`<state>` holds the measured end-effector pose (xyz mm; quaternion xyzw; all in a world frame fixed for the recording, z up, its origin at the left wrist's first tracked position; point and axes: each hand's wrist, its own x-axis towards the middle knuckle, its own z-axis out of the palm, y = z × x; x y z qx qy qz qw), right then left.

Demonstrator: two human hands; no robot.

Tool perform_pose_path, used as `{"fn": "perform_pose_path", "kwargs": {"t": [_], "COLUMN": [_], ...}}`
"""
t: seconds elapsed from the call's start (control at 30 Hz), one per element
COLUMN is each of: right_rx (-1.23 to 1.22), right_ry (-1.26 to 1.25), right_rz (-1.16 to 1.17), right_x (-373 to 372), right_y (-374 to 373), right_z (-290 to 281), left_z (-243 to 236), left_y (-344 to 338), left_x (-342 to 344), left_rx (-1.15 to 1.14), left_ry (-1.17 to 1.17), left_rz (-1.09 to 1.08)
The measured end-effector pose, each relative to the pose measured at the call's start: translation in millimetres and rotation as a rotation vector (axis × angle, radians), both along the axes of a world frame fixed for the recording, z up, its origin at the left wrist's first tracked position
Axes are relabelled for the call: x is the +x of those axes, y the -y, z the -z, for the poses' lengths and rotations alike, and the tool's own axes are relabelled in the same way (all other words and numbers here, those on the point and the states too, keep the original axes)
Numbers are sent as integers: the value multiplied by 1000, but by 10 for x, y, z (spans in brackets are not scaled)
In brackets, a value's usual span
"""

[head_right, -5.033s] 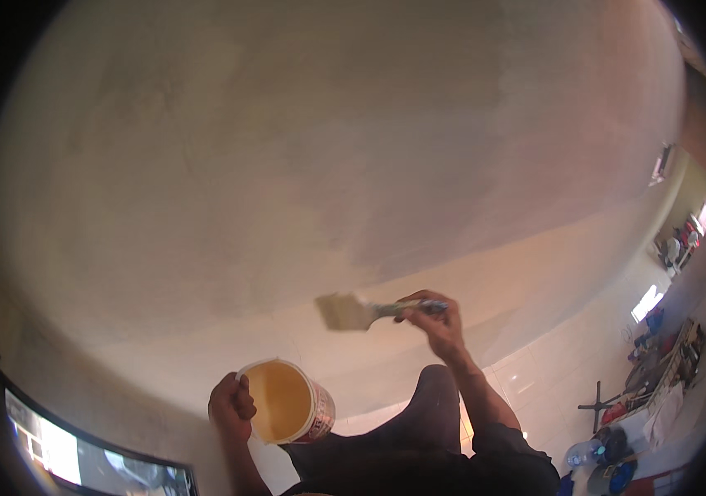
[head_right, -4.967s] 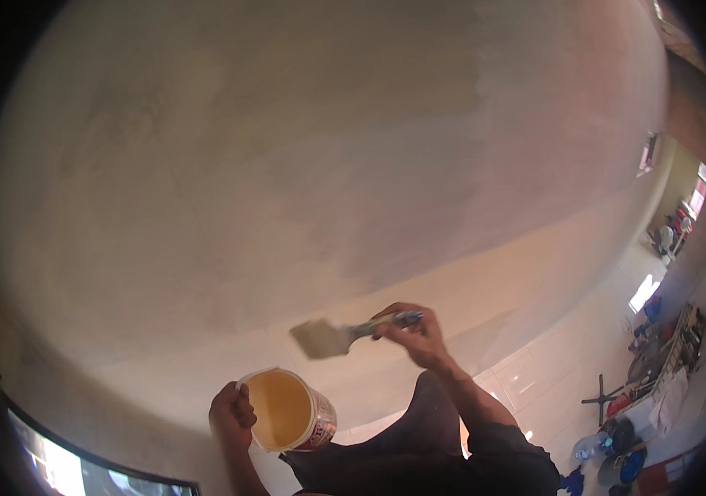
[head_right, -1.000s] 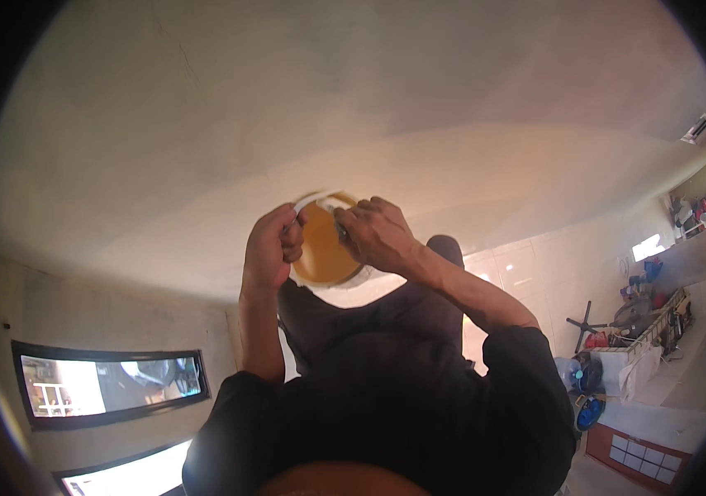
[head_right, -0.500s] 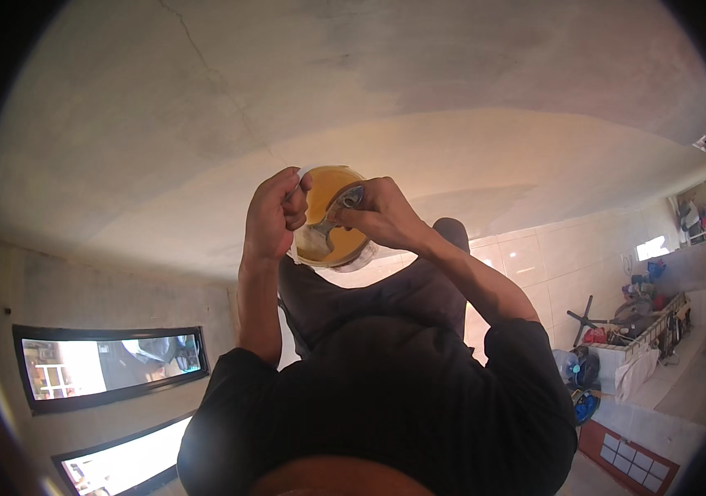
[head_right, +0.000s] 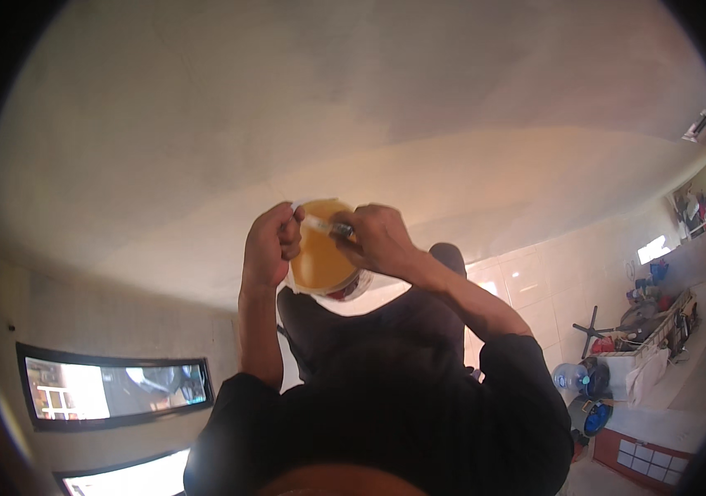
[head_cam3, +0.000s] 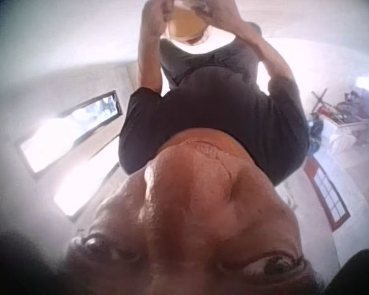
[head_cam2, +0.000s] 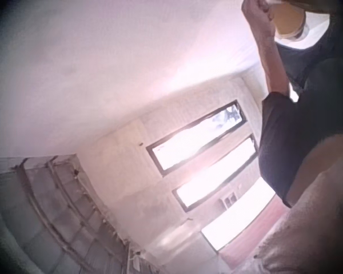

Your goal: The person paints a ceiling using a paintbrush and a paint bucket. They repeatedly dip the brush into the bucket and apply paint to the ceiling surface in broad strokes.

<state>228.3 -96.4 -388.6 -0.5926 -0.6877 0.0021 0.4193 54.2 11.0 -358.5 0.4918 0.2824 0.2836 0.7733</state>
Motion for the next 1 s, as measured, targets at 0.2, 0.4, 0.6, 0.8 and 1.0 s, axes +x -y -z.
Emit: {"fn": "perform_pose_path", "kwargs": {"t": [0.2, 0.4, 0.6, 0.8, 1.0], "right_rx": [-459, -284, 245, 755, 801], "right_ry": [-757, -774, -902, -636, -671], "right_rz": [-307, -181, -85, 119, 75], "right_x": [2, 306, 1209, 2397, 2887], "right_y": [36, 302, 629, 327, -62], "right_z": [108, -201, -671, -1392, -1682], "left_z": [1, -28, -49, -88, -48], "left_y": [-38, -2, 20, 111, 99], "left_x": [51, 21, -137, -128, -108], "left_rx": [2, -24, -30, 46, 59], "left_ry": [25, 52, 78, 43, 34], "left_rz": [42, -4, -116, -167, -258]}}
